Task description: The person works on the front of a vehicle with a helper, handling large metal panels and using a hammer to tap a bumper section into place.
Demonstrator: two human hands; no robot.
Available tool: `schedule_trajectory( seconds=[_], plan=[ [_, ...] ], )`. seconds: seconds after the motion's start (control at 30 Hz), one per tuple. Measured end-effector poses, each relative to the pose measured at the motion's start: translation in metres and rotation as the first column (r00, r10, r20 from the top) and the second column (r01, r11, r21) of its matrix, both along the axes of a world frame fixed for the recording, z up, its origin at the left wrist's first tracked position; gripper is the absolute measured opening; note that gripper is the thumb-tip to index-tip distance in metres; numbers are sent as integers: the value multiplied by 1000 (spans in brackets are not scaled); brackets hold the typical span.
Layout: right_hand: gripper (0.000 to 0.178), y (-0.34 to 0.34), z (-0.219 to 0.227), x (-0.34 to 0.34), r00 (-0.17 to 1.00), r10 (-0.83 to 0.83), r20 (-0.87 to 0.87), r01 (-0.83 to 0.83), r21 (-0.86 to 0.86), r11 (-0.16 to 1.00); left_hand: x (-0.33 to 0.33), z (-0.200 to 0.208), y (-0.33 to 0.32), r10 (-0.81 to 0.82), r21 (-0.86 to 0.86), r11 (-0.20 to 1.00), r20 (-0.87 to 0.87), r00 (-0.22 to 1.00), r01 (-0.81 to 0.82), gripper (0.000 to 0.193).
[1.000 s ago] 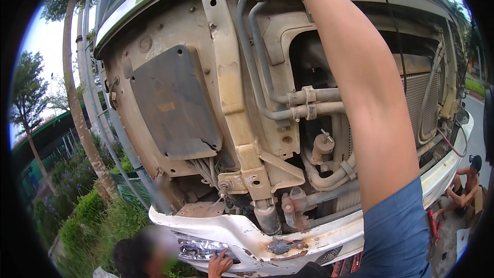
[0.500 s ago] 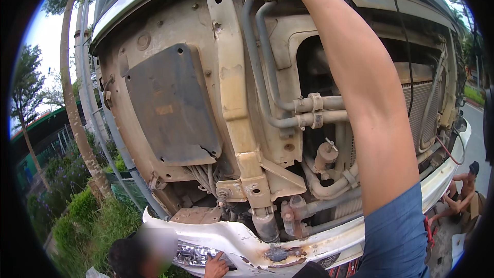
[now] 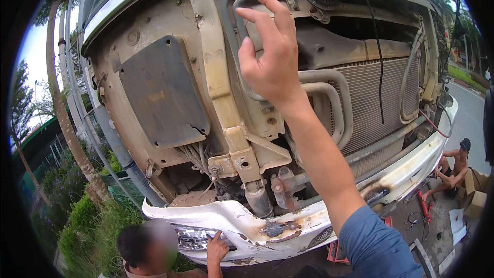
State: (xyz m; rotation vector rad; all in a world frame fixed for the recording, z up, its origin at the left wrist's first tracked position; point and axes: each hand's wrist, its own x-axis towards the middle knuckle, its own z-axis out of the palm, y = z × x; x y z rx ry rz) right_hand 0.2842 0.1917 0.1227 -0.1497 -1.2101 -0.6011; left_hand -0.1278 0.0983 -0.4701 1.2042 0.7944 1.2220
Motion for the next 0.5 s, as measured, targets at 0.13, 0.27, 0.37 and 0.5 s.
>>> schedule_trajectory(
  seconds=[0.13, 0.27, 0.37, 0.5],
  plan=[
    [35, -112, -237, -45, 871, 486, 66, -388, -515, 765, -17, -14, -2, -28, -28, 999, 228, 973, 35, 72],
    [26, -269, -525, -70, 548, 836, 32, -35, -998, 61, 5, 42, -19, -85, -26, 994, 358, 930, 101, 69],
    [46, -352, -627, -19, 55, 998, -9, 861, -506, -52, 79, -75, -207, 350, 158, 919, -747, 565, -360, 44],
    [44, -427, -738, 72, 140, 987, -81, 908, -387, -161, 178, -163, -500, -116, -103, 977, -992, -58, -188, 13]
  ],
)
